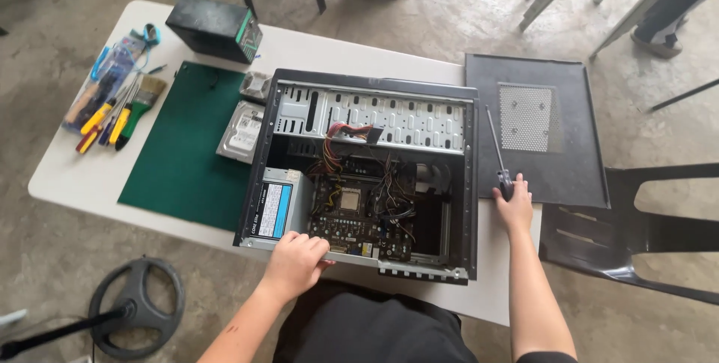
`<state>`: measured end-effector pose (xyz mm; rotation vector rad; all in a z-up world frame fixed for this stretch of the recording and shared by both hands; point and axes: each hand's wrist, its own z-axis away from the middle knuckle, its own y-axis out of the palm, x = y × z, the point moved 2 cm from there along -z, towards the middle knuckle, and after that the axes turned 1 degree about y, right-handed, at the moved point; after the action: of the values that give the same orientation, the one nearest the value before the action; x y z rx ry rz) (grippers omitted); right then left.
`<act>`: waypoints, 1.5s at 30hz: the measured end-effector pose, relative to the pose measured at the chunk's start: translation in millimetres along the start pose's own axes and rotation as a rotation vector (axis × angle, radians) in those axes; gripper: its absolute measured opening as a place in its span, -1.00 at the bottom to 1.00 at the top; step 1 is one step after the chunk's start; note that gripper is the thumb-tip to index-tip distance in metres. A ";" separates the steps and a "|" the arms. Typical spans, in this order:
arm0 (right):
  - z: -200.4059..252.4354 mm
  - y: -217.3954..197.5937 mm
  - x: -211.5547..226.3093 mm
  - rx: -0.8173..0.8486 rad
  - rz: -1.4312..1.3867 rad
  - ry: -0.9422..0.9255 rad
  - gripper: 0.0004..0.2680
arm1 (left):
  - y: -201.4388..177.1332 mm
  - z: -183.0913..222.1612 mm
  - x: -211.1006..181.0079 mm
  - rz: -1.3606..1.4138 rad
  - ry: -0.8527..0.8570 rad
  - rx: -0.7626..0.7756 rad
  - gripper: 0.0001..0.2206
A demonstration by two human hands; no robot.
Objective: Removing internal components such as the hard drive and screws from a desktop computer case using a screwdriver.
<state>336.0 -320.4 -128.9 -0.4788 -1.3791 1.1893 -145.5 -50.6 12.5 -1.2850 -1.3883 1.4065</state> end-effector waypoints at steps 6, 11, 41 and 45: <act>95.6 -34.4 -3.9 -0.103 -0.330 -0.014 -0.67 | -16.6 36.4 1.7 0.091 0.056 -0.026 -0.77; 185.3 -55.5 11.0 -0.120 -0.672 -0.023 -0.68 | -29.7 56.6 17.9 0.159 0.091 0.012 -0.85; 326.8 -32.2 319.3 -0.524 -0.606 -0.766 -0.63 | -25.9 1.8 124.5 0.137 -0.075 -0.279 -0.87; 307.5 -62.1 292.4 -0.520 -0.857 -0.570 -0.72 | -52.1 -1.6 116.7 0.188 -0.040 -0.257 -0.90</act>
<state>14.2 -209.4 132.0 0.1469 -2.0985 0.2414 -173.9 69.0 47.6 -1.5957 -1.5465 1.4169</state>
